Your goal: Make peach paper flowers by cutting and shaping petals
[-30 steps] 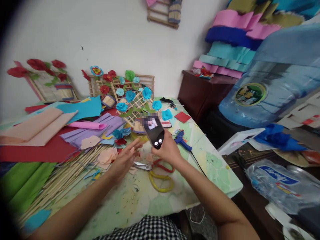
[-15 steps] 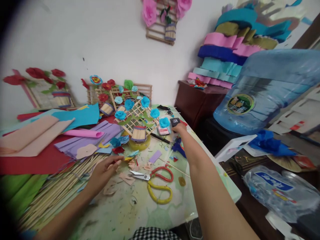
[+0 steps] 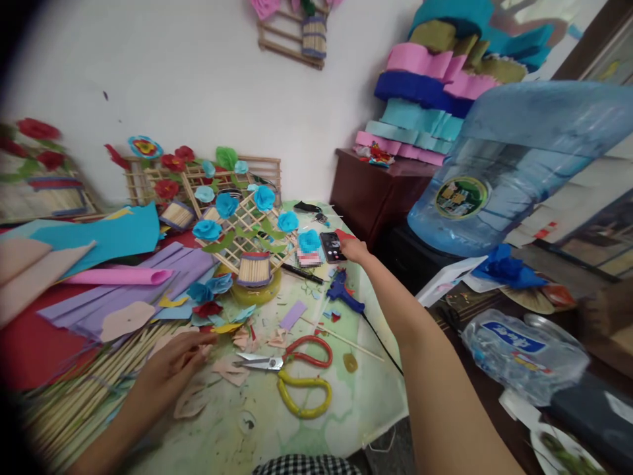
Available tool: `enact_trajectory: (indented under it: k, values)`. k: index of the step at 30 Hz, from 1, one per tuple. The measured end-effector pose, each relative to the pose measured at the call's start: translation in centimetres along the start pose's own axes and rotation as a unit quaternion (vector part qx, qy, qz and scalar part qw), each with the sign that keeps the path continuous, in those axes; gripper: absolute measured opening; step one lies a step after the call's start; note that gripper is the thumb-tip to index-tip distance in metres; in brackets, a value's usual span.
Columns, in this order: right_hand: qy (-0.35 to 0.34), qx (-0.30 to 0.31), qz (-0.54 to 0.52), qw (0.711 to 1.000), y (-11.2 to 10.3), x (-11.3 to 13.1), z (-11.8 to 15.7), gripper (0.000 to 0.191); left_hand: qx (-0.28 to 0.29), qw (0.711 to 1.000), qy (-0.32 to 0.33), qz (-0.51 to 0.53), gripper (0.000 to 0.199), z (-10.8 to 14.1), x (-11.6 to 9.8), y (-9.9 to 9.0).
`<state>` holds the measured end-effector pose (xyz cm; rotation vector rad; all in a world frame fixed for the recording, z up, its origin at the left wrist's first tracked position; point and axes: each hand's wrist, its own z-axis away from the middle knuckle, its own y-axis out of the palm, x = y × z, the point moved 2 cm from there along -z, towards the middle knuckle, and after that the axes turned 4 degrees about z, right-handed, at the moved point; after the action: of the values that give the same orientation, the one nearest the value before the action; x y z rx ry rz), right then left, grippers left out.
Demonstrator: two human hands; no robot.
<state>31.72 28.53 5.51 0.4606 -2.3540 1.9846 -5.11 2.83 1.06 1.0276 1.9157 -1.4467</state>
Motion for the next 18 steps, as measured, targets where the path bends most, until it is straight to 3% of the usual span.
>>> enact_trajectory:
  k: [3, 5, 11, 15, 18]
  values:
    - [-0.059, 0.064, 0.028, 0.996, -0.1, -1.1, 1.0, 0.018, 0.007, 1.000, -0.003, 0.009, 0.029, 0.1, 0.1, 0.1]
    - [-0.084, 0.080, 0.039, 0.992, -0.1, -1.4, 1.7, 0.020, 0.006, 1.000, 0.006, 0.008, 0.029, 0.1, 0.1, 0.2]
    - [-0.096, 0.045, 0.040, 0.994, -1.3, -0.7, 2.8, 0.034, 0.009, 0.999, 0.044, -0.016, 0.025, 0.3, -0.1, 0.4]
    - [-0.088, -0.005, 0.020, 0.996, -2.2, 2.4, 5.0, 0.033, 0.015, 0.991, 0.099, -0.084, 0.023, 0.1, 0.0, -0.2]
    - [-0.095, -0.026, -0.002, 0.995, -1.9, 6.8, 9.6, 0.033, 0.023, 0.983, 0.129, -0.128, 0.021, -0.3, 0.3, -1.3]
